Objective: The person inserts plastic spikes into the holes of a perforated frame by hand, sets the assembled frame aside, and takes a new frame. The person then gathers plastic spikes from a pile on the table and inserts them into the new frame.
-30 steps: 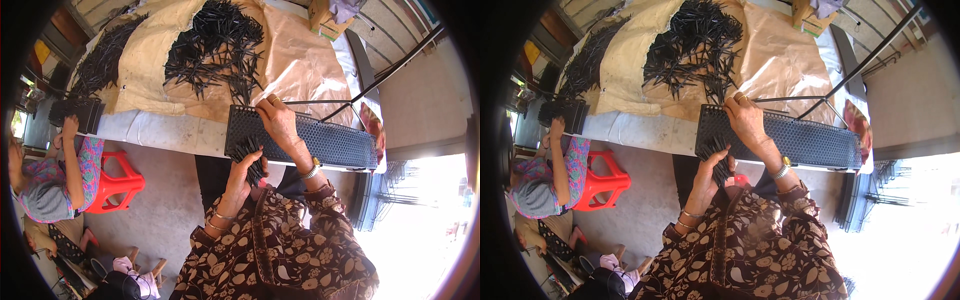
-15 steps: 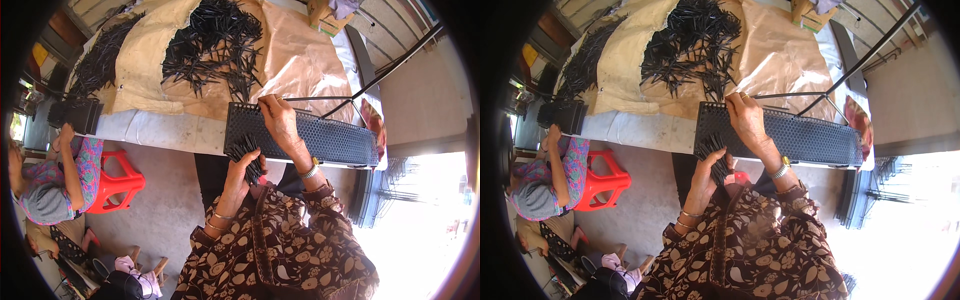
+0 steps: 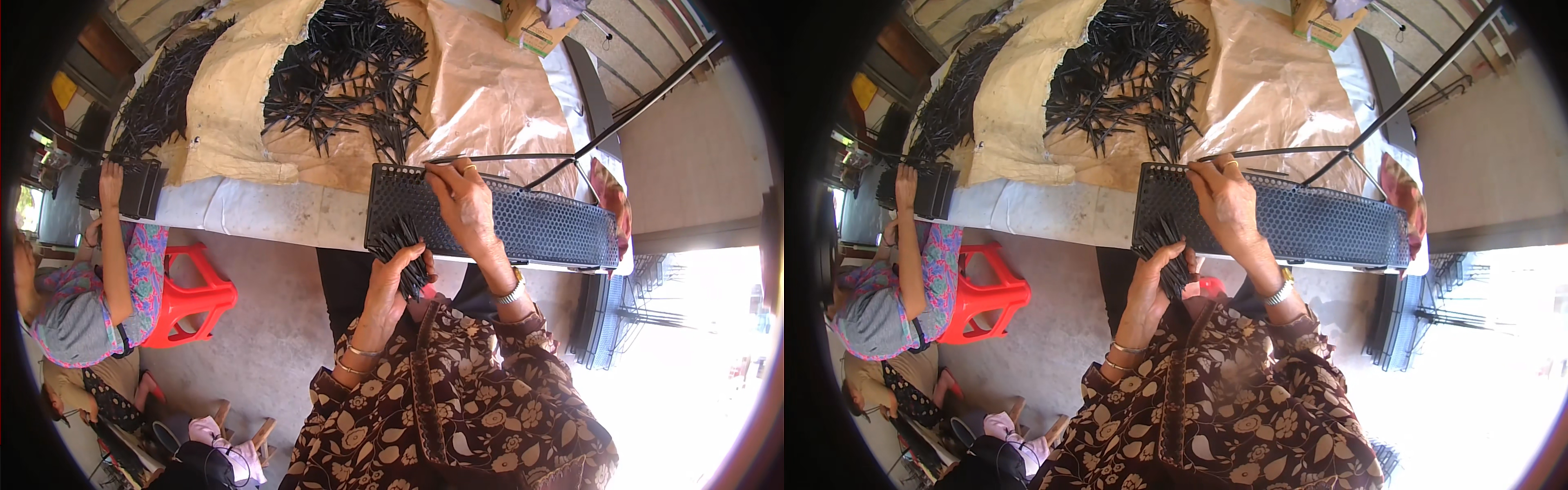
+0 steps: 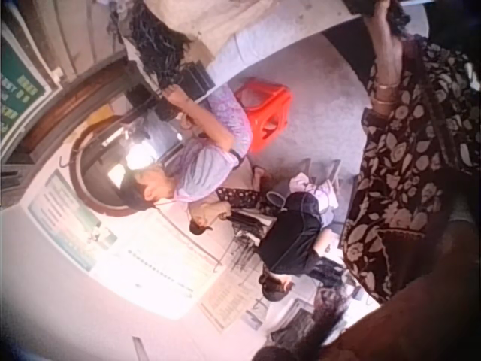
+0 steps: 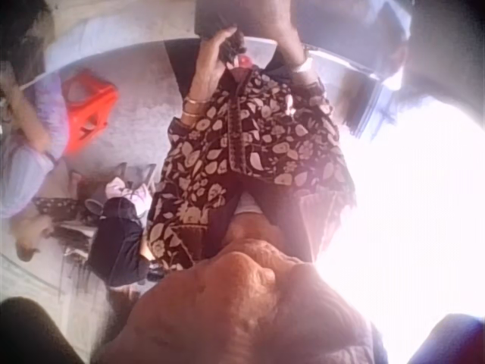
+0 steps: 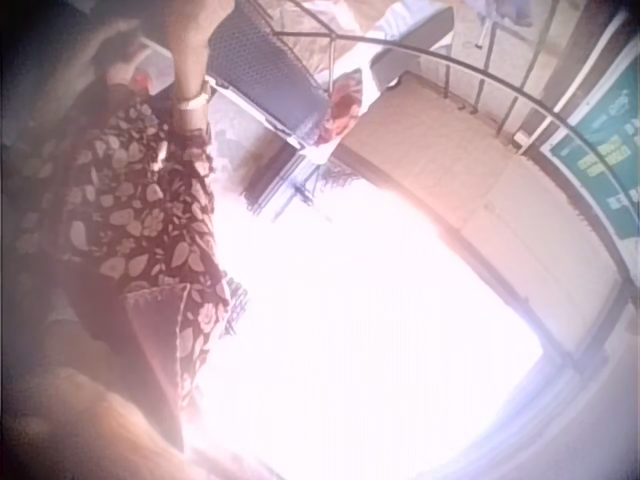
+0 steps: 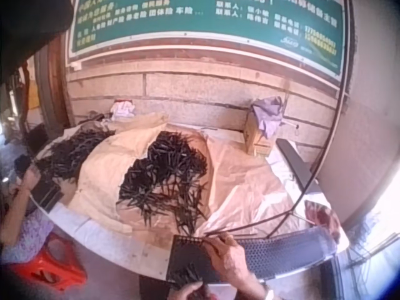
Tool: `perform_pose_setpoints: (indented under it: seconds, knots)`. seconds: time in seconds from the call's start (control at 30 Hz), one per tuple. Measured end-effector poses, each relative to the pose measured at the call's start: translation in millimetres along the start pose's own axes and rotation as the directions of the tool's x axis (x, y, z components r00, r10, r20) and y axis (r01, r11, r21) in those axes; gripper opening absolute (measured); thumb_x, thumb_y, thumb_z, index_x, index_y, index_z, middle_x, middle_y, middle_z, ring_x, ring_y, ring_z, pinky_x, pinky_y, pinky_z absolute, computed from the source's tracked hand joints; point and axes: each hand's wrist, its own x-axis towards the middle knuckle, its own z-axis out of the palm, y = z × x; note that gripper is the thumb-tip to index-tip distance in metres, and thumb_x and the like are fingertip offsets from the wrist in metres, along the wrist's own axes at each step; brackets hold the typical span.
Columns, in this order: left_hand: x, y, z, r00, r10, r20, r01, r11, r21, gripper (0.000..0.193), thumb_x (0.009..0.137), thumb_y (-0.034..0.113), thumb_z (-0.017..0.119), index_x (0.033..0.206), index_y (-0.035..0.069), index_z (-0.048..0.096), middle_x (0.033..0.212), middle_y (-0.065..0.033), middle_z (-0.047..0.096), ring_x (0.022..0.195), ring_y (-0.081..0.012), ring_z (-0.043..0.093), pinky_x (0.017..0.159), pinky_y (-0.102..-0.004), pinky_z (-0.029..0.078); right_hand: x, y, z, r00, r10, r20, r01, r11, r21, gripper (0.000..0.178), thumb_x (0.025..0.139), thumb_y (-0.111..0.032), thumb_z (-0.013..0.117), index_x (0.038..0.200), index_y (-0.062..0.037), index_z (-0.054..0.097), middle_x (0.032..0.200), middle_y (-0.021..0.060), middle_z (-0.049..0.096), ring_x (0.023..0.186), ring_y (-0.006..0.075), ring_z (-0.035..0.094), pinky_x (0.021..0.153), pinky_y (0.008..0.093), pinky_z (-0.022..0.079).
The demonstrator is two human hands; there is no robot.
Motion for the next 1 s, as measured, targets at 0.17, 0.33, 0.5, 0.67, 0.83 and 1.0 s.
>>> perform_pose_setpoints:
  seconds: [0.17, 0.33, 0.5, 0.67, 0.83, 1.0]
  knots:
    - [0.1, 0.6, 0.3, 0.999, 0.000, 0.035, -0.001, 0.999, 0.037, 0.014, 0.086, 0.013, 0.066, 0.091, 0.000, 0.065, 0.073, -0.0078, 0.064, 0.062, -0.0153, 0.062, 0.056, -0.0293, 0.054, -7.8, -10.1, -33.2, 0.879, 0.158, 0.450, -0.333, 0.879, 0.342, 0.019, 0.086, -0.014, 0.065, 0.099, 0.0001, 0.069, 0.080, 0.0115, 0.065, 0.071, 0.0206, 0.062, 0.064, 0.0303, 0.048]
    - [0.9, 0.0, 7.6, 0.999, -0.010, 0.035, 0.006, 0.994, 0.112, 0.014, 0.086, 0.012, 0.065, 0.093, 0.000, 0.065, 0.075, -0.0084, 0.066, 0.062, -0.0143, 0.063, 0.054, -0.0284, 0.054, -11.9, 1.7, -39.5, 0.713, 0.169, 0.681, -0.553, 0.732, 0.398, 0.016, 0.090, -0.010, 0.064, 0.098, 0.0034, 0.063, 0.079, 0.0016, 0.062, 0.068, 0.0061, 0.054, 0.061, 0.0220, 0.045]
    - [3.6, 3.1, 4.6, 0.999, -0.041, -0.030, 0.044, 0.994, 0.099, 0.016, 0.086, 0.012, 0.064, 0.096, -0.001, 0.064, 0.087, -0.0156, 0.069, 0.077, -0.0217, 0.069, 0.060, -0.0319, 0.058, -8.4, -8.1, -47.4, 0.788, 0.253, 0.562, -0.529, 0.746, 0.405, 0.013, 0.090, -0.007, 0.063, 0.096, 0.0038, 0.061, 0.078, 0.0036, 0.062, 0.067, 0.0071, 0.056, 0.061, 0.0224, 0.046]
    - [4.1, 5.2, 10.7, 0.998, -0.063, 0.018, 0.063, 0.998, 0.012, 0.024, 0.087, 0.013, 0.063, 0.106, -0.003, 0.060, 0.097, -0.0201, 0.067, 0.090, -0.0289, 0.069, 0.071, -0.0413, 0.059, 0.6, -8.2, -39.3, 0.987, 0.162, -0.012, -0.153, 0.951, 0.270, 0.009, 0.088, -0.004, 0.062, 0.094, 0.0017, 0.057, 0.072, 0.0126, 0.064, 0.059, 0.0176, 0.064, 0.056, 0.0297, 0.049]
    - [7.4, -0.1, 8.7, 0.995, -0.100, 0.014, 0.100, 0.995, 0.000, 0.029, 0.089, 0.014, 0.061, 0.112, -0.003, 0.057, 0.097, -0.0193, 0.066, 0.088, -0.0290, 0.068, 0.077, -0.0477, 0.059, 7.0, 15.6, -5.5, 0.990, 0.099, -0.098, -0.084, 0.986, 0.147, 0.009, 0.089, -0.004, 0.063, 0.096, -0.0033, 0.058, 0.073, 0.0127, 0.064, 0.061, 0.0218, 0.065, 0.053, 0.0321, 0.049]
    - [5.6, 2.5, 8.6, 0.999, -0.031, 0.008, 0.031, 0.998, 0.056, 0.023, 0.089, 0.015, 0.064, 0.103, -0.003, 0.063, 0.082, -0.0138, 0.068, 0.067, -0.0174, 0.065, 0.058, -0.0315, 0.057, -1.1, 27.9, 8.0, 1.000, -0.012, -0.010, 0.012, 1.000, -0.012, 0.010, 0.088, -0.007, 0.065, 0.098, -0.0073, 0.061, 0.079, 0.0111, 0.064, 0.064, 0.0234, 0.066, 0.057, 0.0312, 0.051]
